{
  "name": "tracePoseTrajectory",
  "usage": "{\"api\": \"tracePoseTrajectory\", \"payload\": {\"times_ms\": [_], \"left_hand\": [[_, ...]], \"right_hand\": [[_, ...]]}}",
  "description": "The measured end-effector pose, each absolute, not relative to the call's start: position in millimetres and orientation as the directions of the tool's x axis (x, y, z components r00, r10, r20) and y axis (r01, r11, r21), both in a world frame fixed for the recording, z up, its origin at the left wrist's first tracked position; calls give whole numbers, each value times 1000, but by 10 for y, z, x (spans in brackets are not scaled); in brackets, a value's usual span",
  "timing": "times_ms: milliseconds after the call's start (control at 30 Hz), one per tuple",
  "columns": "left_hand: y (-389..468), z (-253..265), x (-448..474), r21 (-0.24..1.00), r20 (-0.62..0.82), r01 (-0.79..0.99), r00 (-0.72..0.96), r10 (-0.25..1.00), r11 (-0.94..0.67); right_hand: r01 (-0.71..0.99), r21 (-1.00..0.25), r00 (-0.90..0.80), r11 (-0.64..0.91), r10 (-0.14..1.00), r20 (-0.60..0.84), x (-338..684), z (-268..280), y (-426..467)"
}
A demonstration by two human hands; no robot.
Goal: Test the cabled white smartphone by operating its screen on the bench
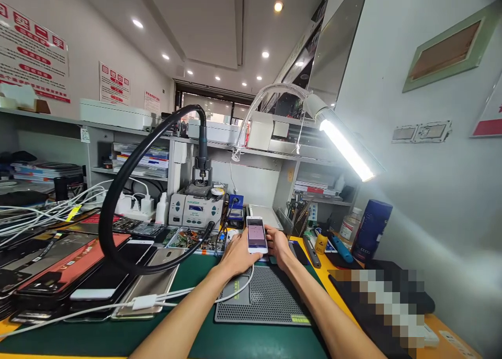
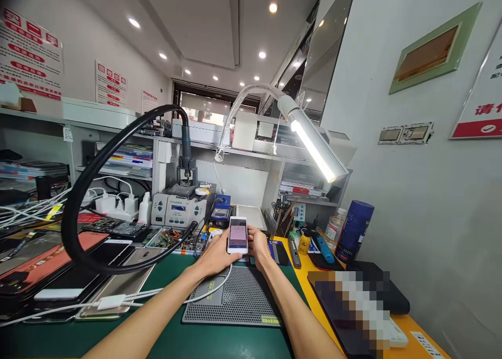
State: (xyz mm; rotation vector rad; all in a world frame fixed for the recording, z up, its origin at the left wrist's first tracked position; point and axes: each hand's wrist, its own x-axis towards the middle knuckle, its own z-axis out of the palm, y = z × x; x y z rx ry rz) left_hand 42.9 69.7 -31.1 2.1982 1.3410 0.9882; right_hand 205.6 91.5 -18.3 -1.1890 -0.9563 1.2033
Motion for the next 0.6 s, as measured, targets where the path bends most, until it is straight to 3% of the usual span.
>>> {"api": "tracePoseTrajectory", "payload": {"times_ms": [200,600], "left_hand": [[678,-293,462,644,401,593,276,874,-483],[616,-288,487,665,517,480,258,816,-572]], "right_hand": [[-238,-971,162,-33,984,-74,2073,-128,845],[-218,-965,228,148,969,97,2057,56,585]]}}
